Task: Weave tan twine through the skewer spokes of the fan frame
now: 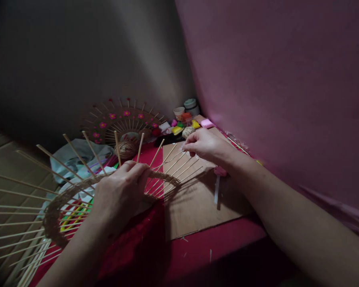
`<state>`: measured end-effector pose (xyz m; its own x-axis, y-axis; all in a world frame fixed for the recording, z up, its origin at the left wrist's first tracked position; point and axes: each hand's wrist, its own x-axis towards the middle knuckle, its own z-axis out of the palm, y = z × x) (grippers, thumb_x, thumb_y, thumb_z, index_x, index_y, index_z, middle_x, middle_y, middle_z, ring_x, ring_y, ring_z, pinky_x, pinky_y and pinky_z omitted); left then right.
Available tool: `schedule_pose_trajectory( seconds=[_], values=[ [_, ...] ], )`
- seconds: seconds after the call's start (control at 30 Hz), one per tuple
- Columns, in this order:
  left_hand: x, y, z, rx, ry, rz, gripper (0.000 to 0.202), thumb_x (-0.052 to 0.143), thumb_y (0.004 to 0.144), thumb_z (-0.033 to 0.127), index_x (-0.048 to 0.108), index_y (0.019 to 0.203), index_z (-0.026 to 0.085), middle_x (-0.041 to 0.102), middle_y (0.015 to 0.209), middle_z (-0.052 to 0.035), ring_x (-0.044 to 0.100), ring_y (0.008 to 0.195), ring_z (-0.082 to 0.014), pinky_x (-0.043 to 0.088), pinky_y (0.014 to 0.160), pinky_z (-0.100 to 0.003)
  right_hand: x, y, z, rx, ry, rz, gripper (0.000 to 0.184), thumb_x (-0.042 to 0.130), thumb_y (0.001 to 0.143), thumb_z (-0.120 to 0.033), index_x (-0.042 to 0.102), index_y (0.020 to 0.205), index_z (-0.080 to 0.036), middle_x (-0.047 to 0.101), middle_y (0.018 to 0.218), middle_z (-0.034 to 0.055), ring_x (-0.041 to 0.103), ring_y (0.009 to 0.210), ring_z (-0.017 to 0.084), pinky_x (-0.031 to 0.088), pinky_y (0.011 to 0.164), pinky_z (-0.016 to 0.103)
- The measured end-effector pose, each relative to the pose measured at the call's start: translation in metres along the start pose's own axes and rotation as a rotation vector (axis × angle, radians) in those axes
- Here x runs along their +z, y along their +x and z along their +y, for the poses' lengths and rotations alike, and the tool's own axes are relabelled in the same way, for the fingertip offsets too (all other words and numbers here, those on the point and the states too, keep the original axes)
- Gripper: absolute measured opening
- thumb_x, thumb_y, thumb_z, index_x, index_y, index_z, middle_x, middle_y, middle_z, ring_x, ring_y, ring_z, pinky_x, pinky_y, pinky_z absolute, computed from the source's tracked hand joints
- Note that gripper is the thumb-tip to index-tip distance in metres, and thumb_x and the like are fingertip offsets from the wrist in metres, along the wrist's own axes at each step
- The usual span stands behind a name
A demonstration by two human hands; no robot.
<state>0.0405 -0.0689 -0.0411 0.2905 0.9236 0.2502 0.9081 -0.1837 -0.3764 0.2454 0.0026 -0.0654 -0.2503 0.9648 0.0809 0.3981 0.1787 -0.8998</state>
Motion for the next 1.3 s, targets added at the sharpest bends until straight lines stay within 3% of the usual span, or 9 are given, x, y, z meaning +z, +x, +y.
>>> schedule_pose_trajectory(
  seconds=[0.1, 0.2, 0.33, 0.47, 0.67, 0.77, 0.97, 1.1, 1.3],
  values=[
    [-0.001, 0.000, -0.002, -0.015, 0.009, 0.003, 0.019, 0.042, 0.087, 0.026, 0.060, 0.087, 0.021, 0.060, 0.088, -0.0048, 0.059, 0.062, -0.0181, 0.031, 0.046, -0.027, 0.000, -0.001, -0.003, 0.071, 0.039, 0.031, 0.013, 0.053, 0.076, -0.020, 0.062, 0.071, -0.012, 0.053, 0.055, 0.0010, 0.030, 0.039, 0.006, 0.020, 0.039, 0.024],
    [-0.001, 0.001, -0.005, -0.024, 0.020, 0.023, 0.021, 0.041, 0.088, 0.028, 0.060, 0.084, 0.020, 0.060, 0.086, -0.0047, 0.059, 0.061, -0.0180, 0.031, 0.048, -0.027, -0.001, -0.003, -0.005, 0.069, -0.046, 0.052, 0.010, 0.055, 0.074, -0.017, 0.062, 0.070, -0.012, 0.055, 0.056, 0.0013, 0.037, 0.042, 0.007, 0.025, 0.041, 0.024],
    [0.002, 0.004, -0.011, -0.026, 0.029, 0.061, 0.024, 0.038, 0.088, 0.030, 0.059, 0.082, 0.020, 0.059, 0.081, -0.0041, 0.059, 0.062, -0.0182, 0.032, 0.050, -0.027, -0.001, -0.003, -0.002, -0.088, -0.134, 0.014, 0.006, 0.059, 0.071, -0.015, 0.063, 0.067, -0.013, 0.061, 0.062, 0.0030, 0.052, 0.057, 0.012, 0.038, 0.052, 0.025],
    [0.008, 0.008, -0.016, -0.032, 0.040, 0.080, 0.026, 0.036, 0.089, 0.030, 0.059, 0.083, 0.020, 0.060, 0.082, -0.0040, 0.060, 0.063, -0.0187, 0.033, 0.051, -0.028, 0.007, -0.006, 0.004, -0.206, -0.182, -0.110, 0.016, 0.057, 0.073, -0.017, 0.071, 0.081, -0.015, 0.068, 0.073, 0.0042, 0.058, 0.066, 0.014, 0.043, 0.061, 0.026],
    [0.013, 0.011, -0.017, -0.057, 0.050, 0.062, 0.026, 0.036, 0.089, 0.028, 0.060, 0.084, 0.020, 0.061, 0.080, -0.0044, 0.060, 0.062, -0.0189, 0.031, 0.048, -0.028, 0.037, -0.016, 0.008, -0.406, -0.444, -0.283, 0.032, 0.051, 0.076, -0.014, 0.070, 0.099, -0.026, 0.072, 0.083, 0.0030, 0.060, 0.067, 0.014, 0.039, 0.061, 0.025],
    [0.013, 0.010, -0.015, -0.024, 0.064, 0.064, 0.025, 0.036, 0.088, 0.028, 0.060, 0.083, 0.020, 0.061, 0.078, -0.0047, 0.059, 0.057, -0.0185, 0.028, 0.046, -0.028, 0.047, -0.021, 0.009, -0.469, -0.548, -0.331, 0.027, 0.052, 0.075, -0.013, 0.070, 0.092, -0.023, 0.070, 0.076, 0.0042, 0.057, 0.063, 0.013, 0.035, 0.057, 0.024],
    [0.010, 0.009, -0.011, -0.007, 0.055, 0.048, 0.023, 0.038, 0.089, 0.026, 0.060, 0.082, 0.020, 0.061, 0.079, -0.0040, 0.059, 0.057, -0.0191, 0.026, 0.044, -0.027, 0.050, -0.021, 0.014, -0.404, -0.571, -0.318, 0.018, 0.048, 0.073, -0.010, 0.064, 0.072, -0.018, 0.064, 0.065, 0.0025, 0.050, 0.056, 0.011, 0.030, 0.052, 0.023],
    [0.007, 0.008, -0.010, 0.012, 0.046, 0.037, 0.023, 0.038, 0.089, 0.026, 0.060, 0.084, 0.021, 0.061, 0.081, -0.0041, 0.060, 0.058, -0.0193, 0.027, 0.044, -0.028, 0.054, -0.021, 0.019, -0.369, -0.511, -0.372, 0.020, 0.046, 0.072, -0.008, 0.063, 0.073, -0.019, 0.064, 0.067, 0.0028, 0.052, 0.058, 0.012, 0.032, 0.054, 0.024],
    [0.005, 0.006, -0.010, 0.024, 0.049, 0.018, 0.024, 0.037, 0.089, 0.026, 0.060, 0.085, 0.020, 0.060, 0.079, -0.0047, 0.061, 0.060, -0.0198, 0.030, 0.044, -0.027, 0.060, -0.027, 0.017, -0.433, -0.636, -0.335, 0.017, 0.045, 0.082, -0.020, 0.062, 0.081, -0.019, 0.066, 0.073, 0.0055, 0.053, 0.058, 0.014, 0.027, 0.049, 0.024]
  ],
)
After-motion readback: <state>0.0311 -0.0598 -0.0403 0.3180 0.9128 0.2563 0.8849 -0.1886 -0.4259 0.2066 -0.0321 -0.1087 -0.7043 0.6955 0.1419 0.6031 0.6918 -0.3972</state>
